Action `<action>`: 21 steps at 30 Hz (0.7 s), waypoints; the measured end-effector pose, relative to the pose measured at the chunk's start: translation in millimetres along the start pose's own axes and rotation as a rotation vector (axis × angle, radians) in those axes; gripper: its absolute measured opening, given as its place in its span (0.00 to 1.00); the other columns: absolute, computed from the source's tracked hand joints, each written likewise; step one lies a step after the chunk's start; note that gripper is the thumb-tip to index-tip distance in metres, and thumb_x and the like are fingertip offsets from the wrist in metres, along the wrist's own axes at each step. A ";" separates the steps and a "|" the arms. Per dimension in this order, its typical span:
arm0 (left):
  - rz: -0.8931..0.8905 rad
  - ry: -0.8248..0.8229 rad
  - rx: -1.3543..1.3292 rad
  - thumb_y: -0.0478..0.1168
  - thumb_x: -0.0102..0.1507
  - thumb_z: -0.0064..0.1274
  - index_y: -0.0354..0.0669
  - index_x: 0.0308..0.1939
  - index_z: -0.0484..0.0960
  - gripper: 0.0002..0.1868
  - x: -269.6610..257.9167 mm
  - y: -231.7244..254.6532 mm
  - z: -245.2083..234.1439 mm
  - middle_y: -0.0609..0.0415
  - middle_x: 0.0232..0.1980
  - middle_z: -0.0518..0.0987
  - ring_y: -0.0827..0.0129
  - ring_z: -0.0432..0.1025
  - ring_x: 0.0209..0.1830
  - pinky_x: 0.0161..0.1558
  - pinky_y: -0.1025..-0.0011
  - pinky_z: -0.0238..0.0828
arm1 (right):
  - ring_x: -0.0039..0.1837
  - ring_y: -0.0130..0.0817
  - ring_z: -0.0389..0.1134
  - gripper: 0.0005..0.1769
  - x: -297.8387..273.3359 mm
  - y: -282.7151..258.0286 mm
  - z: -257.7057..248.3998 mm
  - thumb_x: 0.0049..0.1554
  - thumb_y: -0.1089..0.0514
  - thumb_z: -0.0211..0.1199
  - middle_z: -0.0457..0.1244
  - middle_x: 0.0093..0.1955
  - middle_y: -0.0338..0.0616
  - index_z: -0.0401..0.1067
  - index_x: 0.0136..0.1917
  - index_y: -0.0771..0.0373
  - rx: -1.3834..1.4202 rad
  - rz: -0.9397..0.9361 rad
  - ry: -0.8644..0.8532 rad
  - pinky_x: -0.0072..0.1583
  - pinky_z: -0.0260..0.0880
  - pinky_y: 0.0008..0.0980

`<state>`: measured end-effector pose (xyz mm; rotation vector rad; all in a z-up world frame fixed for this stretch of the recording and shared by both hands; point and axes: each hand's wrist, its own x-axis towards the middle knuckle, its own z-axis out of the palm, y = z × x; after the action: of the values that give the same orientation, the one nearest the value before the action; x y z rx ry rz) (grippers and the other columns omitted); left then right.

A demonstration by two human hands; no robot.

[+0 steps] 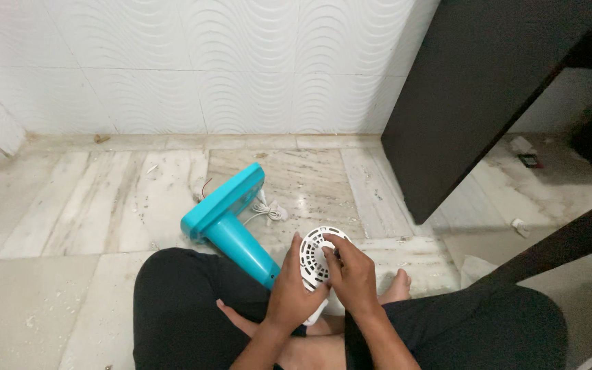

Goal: The person sits on the floor and uses a screwdriver to work on the internal components of a disassembled electric fan. They manipulate the fan motor and housing, attempting to adjust or fix parts while the fan cage and other components lie nearby.

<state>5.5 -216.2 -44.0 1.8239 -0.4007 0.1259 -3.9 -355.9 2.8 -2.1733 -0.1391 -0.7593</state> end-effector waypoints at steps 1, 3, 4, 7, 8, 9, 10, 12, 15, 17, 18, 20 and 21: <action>0.078 0.021 0.030 0.42 0.55 0.63 0.31 0.77 0.51 0.52 0.0 -1.7 -0.3 0.31 0.71 0.68 0.41 0.69 0.69 0.66 0.58 0.67 | 0.40 0.38 0.74 0.16 1.2 0.0 -0.1 0.56 0.62 0.66 0.72 0.47 0.49 0.76 0.58 0.60 0.004 0.022 0.006 0.42 0.73 0.33; 0.233 0.066 0.091 0.41 0.60 0.61 0.32 0.77 0.59 0.44 -0.7 -1.8 0.0 0.30 0.75 0.67 0.38 0.66 0.74 0.71 0.56 0.65 | 0.39 0.36 0.74 0.16 3.1 -0.1 0.3 0.55 0.61 0.67 0.72 0.47 0.49 0.75 0.58 0.61 0.013 0.065 0.016 0.41 0.74 0.32; 0.223 0.051 0.155 0.44 0.59 0.64 0.31 0.75 0.61 0.45 -1.4 0.5 -1.1 0.29 0.74 0.65 0.37 0.65 0.72 0.69 0.55 0.63 | 0.38 0.35 0.74 0.16 4.6 0.2 0.9 0.55 0.61 0.67 0.71 0.44 0.49 0.75 0.58 0.60 0.022 0.133 0.012 0.41 0.73 0.32; 0.203 0.015 0.308 0.50 0.52 0.70 0.32 0.70 0.65 0.48 -3.7 15.1 -5.0 0.27 0.73 0.60 0.34 0.62 0.69 0.64 0.50 0.59 | 0.37 0.34 0.73 0.16 11.8 6.9 2.2 0.56 0.60 0.67 0.70 0.38 0.49 0.76 0.58 0.61 0.059 0.270 0.001 0.41 0.72 0.31; 0.203 0.006 0.336 0.51 0.50 0.71 0.33 0.68 0.67 0.49 -3.9 20.1 -6.0 0.27 0.73 0.60 0.34 0.62 0.69 0.64 0.50 0.59 | 0.37 0.33 0.72 0.16 14.3 11.6 2.4 0.56 0.60 0.67 0.70 0.37 0.49 0.76 0.57 0.61 0.079 0.272 -0.005 0.40 0.72 0.31; 0.202 -0.003 0.363 0.53 0.47 0.72 0.34 0.67 0.68 0.50 -4.2 24.0 -6.9 0.28 0.73 0.59 0.34 0.61 0.69 0.63 0.49 0.59 | 0.37 0.33 0.72 0.15 15.5 16.9 2.8 0.56 0.60 0.67 0.70 0.37 0.49 0.76 0.57 0.62 0.100 0.273 -0.010 0.40 0.71 0.31; 0.190 -0.019 0.336 0.51 0.47 0.72 0.34 0.67 0.68 0.50 -4.6 26.4 -7.8 0.27 0.74 0.57 0.34 0.61 0.69 0.63 0.50 0.60 | 0.38 0.31 0.72 0.14 15.1 22.3 4.1 0.56 0.61 0.66 0.70 0.37 0.47 0.76 0.57 0.63 0.103 0.254 -0.012 0.41 0.72 0.30; 0.166 -0.053 0.279 0.48 0.46 0.71 0.33 0.67 0.67 0.49 -4.9 26.3 -7.5 0.25 0.75 0.53 0.33 0.60 0.70 0.64 0.52 0.61 | 0.39 0.27 0.72 0.13 12.8 33.5 7.7 0.58 0.62 0.65 0.70 0.39 0.43 0.75 0.57 0.65 0.108 0.217 -0.016 0.42 0.72 0.28; 0.165 0.020 0.185 0.41 0.52 0.66 0.34 0.69 0.67 0.43 -4.2 17.1 -6.9 0.27 0.78 0.53 0.34 0.58 0.74 0.67 0.55 0.62 | 0.39 0.23 0.66 0.18 8.0 45.6 14.9 0.58 0.64 0.62 0.66 0.37 0.39 0.71 0.63 0.66 0.319 0.297 -0.030 0.42 0.69 0.25; 0.117 -0.009 0.136 0.37 0.52 0.64 0.37 0.68 0.70 0.40 -2.9 11.0 -6.7 0.29 0.79 0.53 0.36 0.58 0.75 0.67 0.56 0.63 | 0.38 0.22 0.64 0.21 6.7 52.9 16.2 0.59 0.65 0.61 0.64 0.36 0.38 0.70 0.65 0.66 0.346 0.333 0.014 0.42 0.66 0.24; 0.097 -0.023 0.112 0.36 0.52 0.62 0.38 0.68 0.71 0.39 0.2 8.3 -7.9 0.30 0.80 0.53 0.37 0.58 0.76 0.68 0.57 0.63 | 0.38 0.21 0.62 0.22 7.0 56.0 17.3 0.59 0.66 0.61 0.63 0.35 0.37 0.69 0.66 0.66 0.360 0.348 0.038 0.42 0.65 0.23; 0.049 -0.056 0.080 0.34 0.51 0.61 0.40 0.67 0.74 0.38 5.0 3.3 -13.1 0.33 0.81 0.53 0.40 0.58 0.76 0.66 0.59 0.65 | 0.40 0.21 0.64 0.26 7.1 63.3 16.2 0.58 0.67 0.63 0.63 0.36 0.39 0.65 0.70 0.66 0.442 0.415 0.089 0.45 0.66 0.21; 0.023 -0.073 0.063 0.33 0.50 0.60 0.41 0.66 0.75 0.37 6.7 0.7 -15.5 0.34 0.81 0.53 0.41 0.58 0.76 0.66 0.59 0.65 | 0.41 0.21 0.64 0.28 6.6 67.4 14.2 0.58 0.68 0.63 0.64 0.36 0.40 0.63 0.71 0.66 0.481 0.449 0.114 0.47 0.66 0.20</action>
<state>13.3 -203.0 -37.0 1.8905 -0.4743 0.0891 31.1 -391.3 -45.3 -1.6164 0.2023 -0.5218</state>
